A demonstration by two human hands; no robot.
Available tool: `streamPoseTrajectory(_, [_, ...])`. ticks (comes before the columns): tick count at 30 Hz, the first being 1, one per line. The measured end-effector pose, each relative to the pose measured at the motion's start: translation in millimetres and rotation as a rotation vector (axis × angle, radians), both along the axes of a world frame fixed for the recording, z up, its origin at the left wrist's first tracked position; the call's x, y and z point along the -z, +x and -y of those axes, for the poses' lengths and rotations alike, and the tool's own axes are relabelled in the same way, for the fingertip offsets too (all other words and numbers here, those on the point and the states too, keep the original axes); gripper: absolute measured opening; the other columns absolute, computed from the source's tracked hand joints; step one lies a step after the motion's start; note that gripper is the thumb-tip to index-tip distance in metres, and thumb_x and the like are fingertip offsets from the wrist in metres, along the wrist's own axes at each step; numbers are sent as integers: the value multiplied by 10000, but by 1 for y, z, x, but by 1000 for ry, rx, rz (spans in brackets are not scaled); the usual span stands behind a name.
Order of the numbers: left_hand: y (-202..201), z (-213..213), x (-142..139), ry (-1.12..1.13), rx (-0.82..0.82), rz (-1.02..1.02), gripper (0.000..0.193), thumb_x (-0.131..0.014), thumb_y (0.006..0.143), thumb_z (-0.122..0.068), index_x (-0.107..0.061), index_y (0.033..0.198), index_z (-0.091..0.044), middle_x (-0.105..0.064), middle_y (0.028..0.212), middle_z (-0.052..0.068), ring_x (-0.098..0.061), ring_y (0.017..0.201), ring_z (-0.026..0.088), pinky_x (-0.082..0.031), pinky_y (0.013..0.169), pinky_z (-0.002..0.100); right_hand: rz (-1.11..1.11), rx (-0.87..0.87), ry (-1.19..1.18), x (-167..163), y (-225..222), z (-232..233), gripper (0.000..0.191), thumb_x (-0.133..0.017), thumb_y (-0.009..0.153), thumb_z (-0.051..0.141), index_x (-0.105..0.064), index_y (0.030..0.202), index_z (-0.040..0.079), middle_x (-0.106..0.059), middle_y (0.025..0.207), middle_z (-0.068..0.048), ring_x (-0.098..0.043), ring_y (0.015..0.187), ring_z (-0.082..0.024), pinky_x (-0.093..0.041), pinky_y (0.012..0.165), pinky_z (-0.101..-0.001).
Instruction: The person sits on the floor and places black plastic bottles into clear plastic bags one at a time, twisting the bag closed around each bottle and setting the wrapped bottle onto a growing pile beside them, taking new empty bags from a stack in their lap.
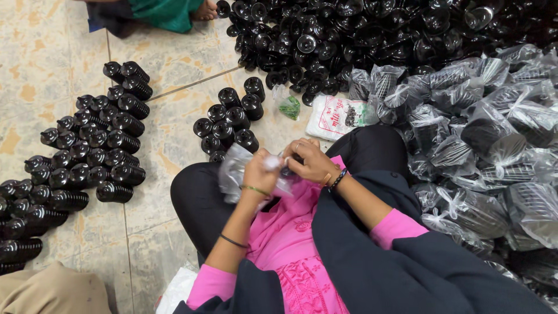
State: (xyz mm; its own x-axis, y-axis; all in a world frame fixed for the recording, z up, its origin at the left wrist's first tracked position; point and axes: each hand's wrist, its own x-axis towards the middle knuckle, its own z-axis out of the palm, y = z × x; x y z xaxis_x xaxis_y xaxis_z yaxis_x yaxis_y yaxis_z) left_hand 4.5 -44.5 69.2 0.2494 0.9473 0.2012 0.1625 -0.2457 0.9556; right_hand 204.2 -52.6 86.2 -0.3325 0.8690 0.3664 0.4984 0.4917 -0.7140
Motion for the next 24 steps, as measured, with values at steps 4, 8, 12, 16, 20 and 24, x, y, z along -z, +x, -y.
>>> streamPoseTrajectory(4, [-16,-24,18,-955,213,740,65,-707,943,-65,-664,948,-16,-696,813,64,-673,663,171,-565,578,329,-86,26,55,-22,-5,4,204,-746,910,226,-672,1026,76,-714,1125,-56,-631,1093,-244,-390,1022,-384])
streamPoseTrajectory(8, [-11,-19,15,-865,31,622,96,-726,897,-76,-661,923,-11,-707,801,82,-686,658,182,-575,569,334,-170,22,68,-33,-12,10,286,-772,852,189,-702,1098,61,-690,1066,-81,-656,1001,-237,-453,923,-346])
streamPoseTrajectory(12, [-1,-7,1,-497,-93,359,103,-754,918,-91,-681,942,-22,-698,840,57,-635,711,135,-518,620,298,-124,119,200,-28,-9,9,45,-742,903,116,-745,939,89,-713,907,-46,-679,868,-220,-463,856,-327])
streamPoseTrajectory(16, [-12,-5,-8,157,-369,-343,241,-816,897,-165,-659,848,11,-700,806,128,-656,715,209,-502,653,309,-76,296,182,-22,0,4,88,-749,909,124,-701,854,73,-697,831,-26,-648,781,-210,-412,818,-362])
streamPoseTrajectory(20, [-19,-28,-2,-349,-279,28,163,-791,849,-128,-692,880,-2,-742,788,107,-682,680,197,-539,626,320,76,314,301,-20,-4,11,144,-766,885,156,-674,799,87,-656,778,-15,-636,772,-218,-387,826,-396])
streamPoseTrajectory(24, [-19,-50,4,-680,38,361,106,-726,872,-72,-755,923,16,-775,832,96,-705,706,169,-574,651,325,179,57,412,-24,-12,19,67,-737,836,162,-697,859,112,-658,829,-31,-647,811,-229,-360,800,-419])
